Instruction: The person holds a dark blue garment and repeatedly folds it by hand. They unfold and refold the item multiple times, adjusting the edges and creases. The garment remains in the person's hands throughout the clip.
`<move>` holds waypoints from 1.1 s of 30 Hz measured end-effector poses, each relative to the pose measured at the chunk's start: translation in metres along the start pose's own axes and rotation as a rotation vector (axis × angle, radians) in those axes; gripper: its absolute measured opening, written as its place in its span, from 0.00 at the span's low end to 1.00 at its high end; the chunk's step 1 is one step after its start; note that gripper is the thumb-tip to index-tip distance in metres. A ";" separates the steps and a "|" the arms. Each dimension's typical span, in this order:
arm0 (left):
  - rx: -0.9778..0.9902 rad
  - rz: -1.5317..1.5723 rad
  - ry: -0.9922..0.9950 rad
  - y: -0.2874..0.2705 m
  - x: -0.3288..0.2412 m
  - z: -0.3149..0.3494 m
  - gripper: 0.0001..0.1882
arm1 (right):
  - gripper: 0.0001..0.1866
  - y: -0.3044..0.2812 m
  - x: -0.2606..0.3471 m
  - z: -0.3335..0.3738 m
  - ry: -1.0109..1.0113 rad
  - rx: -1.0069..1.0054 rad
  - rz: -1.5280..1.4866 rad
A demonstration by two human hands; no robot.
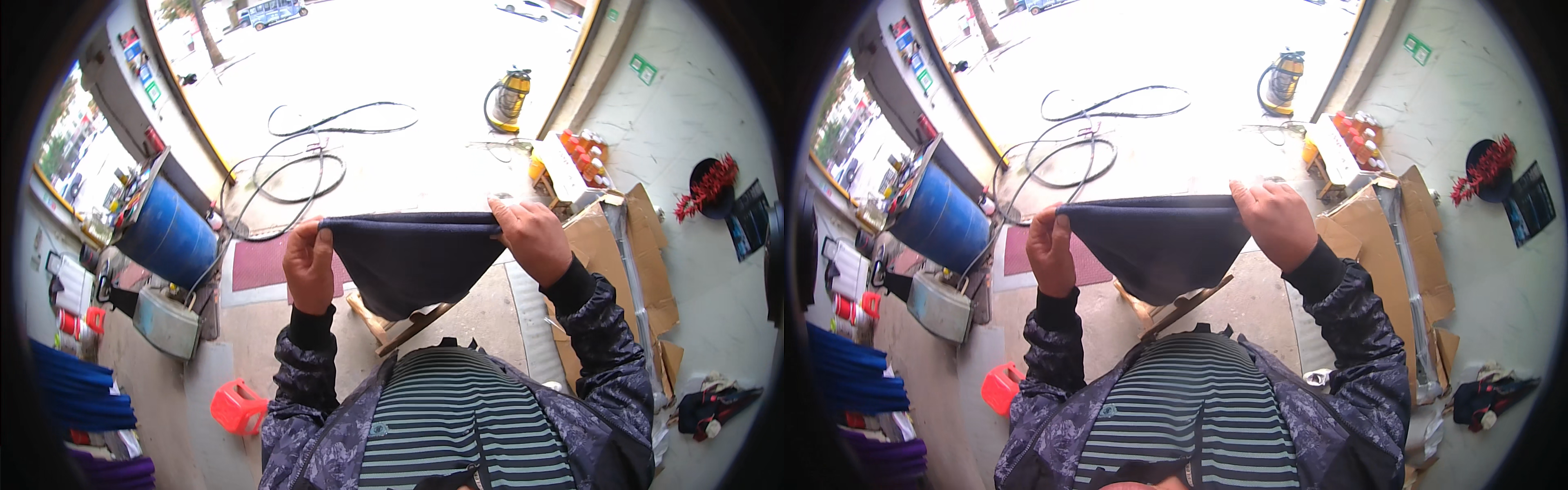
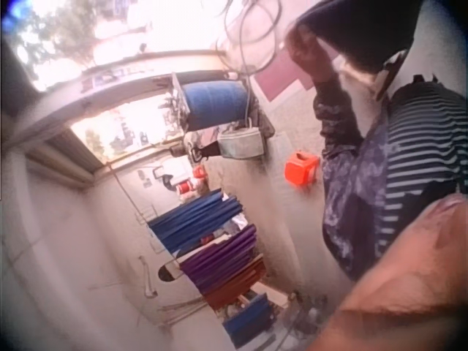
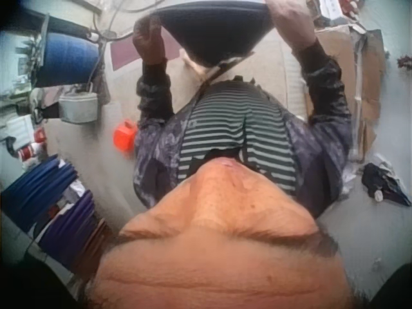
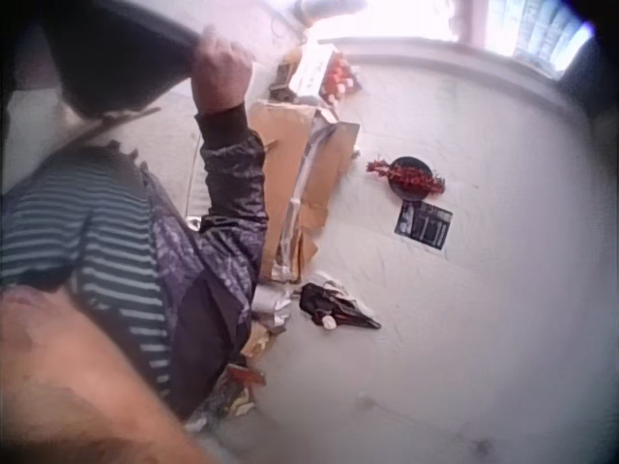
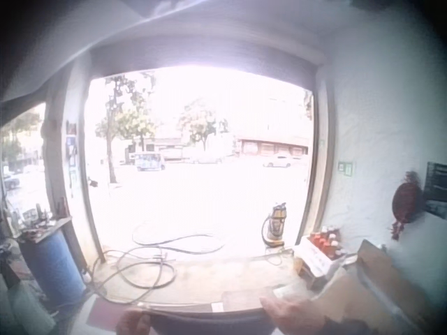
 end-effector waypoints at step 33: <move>0.088 0.047 0.000 -0.018 -0.154 0.137 0.07 | 0.15 -0.109 0.118 0.172 0.350 -0.213 -1.969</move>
Point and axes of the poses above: each hand's wrist, its own z-axis away from the middle knuckle, its own y-axis out of the palm, x = y × z, the point moved 1 cm from there along -z, towards the middle knuckle, and after that the axes turned 6 degrees about -x, right-handed, at the moved point
